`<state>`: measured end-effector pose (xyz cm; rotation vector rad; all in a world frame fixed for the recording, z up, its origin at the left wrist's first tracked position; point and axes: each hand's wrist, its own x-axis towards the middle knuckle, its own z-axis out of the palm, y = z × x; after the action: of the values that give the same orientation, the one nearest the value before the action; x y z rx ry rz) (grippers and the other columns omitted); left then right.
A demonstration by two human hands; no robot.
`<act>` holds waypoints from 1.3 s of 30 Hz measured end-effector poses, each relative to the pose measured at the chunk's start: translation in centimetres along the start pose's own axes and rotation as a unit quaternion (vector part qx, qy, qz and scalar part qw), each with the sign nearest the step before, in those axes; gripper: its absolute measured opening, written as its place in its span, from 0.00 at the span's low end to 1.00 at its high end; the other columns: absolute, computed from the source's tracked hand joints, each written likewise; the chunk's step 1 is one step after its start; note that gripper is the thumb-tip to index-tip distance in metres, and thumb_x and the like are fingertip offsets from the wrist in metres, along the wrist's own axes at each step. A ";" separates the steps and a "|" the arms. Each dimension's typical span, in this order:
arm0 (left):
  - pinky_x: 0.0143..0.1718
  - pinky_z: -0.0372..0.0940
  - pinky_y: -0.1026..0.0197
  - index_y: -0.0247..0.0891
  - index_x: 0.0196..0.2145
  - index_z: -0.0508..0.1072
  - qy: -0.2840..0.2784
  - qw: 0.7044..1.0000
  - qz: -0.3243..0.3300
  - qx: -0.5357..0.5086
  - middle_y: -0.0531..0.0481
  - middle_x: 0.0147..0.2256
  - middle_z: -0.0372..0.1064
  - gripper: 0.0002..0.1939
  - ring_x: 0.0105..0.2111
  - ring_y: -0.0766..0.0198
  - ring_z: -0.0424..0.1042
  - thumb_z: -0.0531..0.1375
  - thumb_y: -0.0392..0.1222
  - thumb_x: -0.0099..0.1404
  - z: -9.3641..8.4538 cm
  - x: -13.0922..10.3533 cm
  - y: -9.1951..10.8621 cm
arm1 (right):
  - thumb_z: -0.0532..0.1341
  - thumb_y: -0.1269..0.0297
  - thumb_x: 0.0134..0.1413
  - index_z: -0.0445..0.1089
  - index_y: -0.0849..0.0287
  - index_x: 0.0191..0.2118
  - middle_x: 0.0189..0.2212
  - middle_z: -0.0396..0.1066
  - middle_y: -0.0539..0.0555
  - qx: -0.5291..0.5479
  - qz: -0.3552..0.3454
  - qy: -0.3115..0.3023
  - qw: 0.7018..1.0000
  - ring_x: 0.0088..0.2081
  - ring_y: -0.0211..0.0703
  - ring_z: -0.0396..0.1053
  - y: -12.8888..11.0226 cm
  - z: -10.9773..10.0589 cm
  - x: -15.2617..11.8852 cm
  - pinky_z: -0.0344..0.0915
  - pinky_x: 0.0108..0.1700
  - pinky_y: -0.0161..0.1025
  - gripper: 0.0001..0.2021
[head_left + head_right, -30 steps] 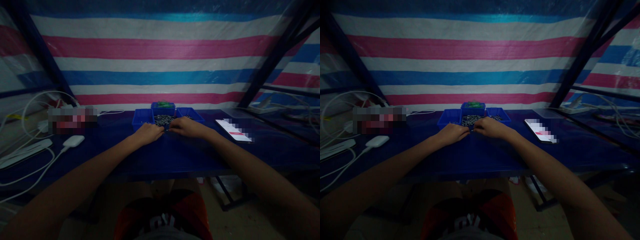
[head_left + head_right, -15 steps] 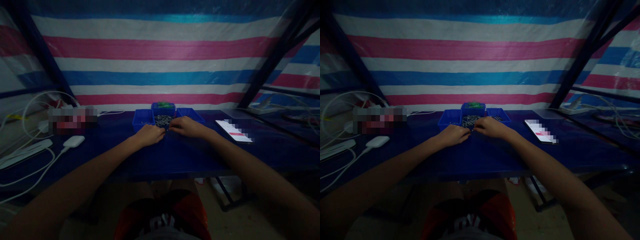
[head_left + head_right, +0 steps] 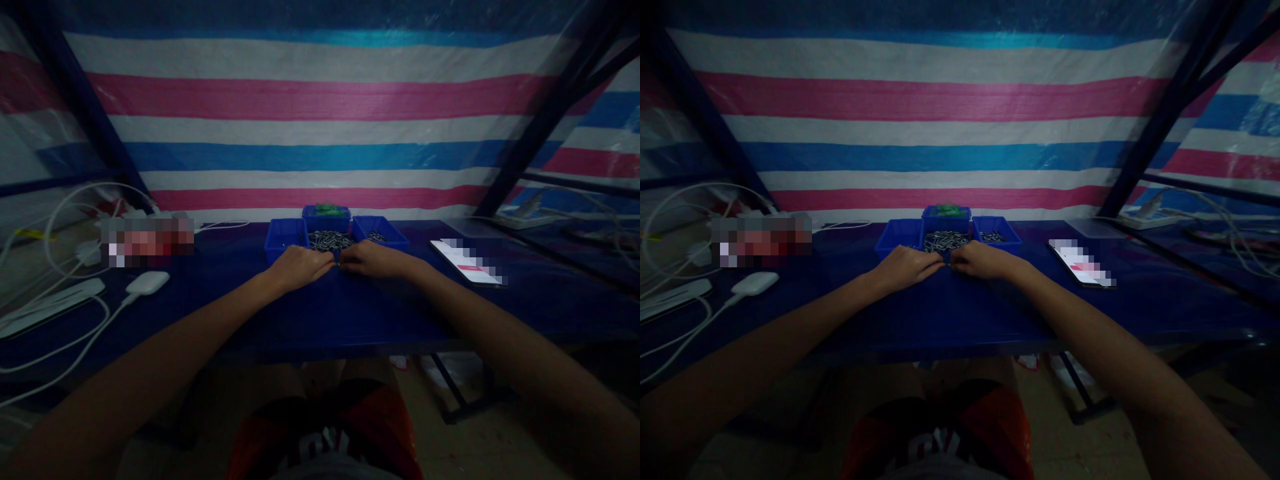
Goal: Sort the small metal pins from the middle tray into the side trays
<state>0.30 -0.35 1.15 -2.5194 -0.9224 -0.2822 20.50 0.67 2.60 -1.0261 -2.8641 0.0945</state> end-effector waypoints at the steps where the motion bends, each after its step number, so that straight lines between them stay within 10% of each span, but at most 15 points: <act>1: 0.24 0.56 0.66 0.38 0.36 0.69 0.002 1.000 0.007 -0.003 0.49 0.27 0.71 0.16 0.26 0.65 0.70 0.45 0.46 0.67 0.0 0.0 0.0 | 0.53 0.69 0.53 0.67 0.61 0.33 0.26 0.69 0.52 0.003 -0.002 -0.005 1.000 0.27 0.36 0.64 -0.1 0.0 0.0 0.56 0.31 0.33 0.07; 39: 0.25 0.58 0.63 0.37 0.37 0.69 -0.061 0.994 -0.062 -0.061 0.47 0.27 0.70 0.14 0.26 0.61 0.69 0.49 0.47 0.64 1.0 0.2 -0.3 | 0.54 0.70 0.50 0.64 0.61 0.33 0.25 0.67 0.50 0.043 0.016 0.053 0.998 0.25 0.34 0.63 -0.4 -0.6 -0.2 0.55 0.29 0.32 0.04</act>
<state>0.34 0.45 0.44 -2.6192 -1.1453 -0.2330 20.46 0.30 3.19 -1.0284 -2.7234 0.1586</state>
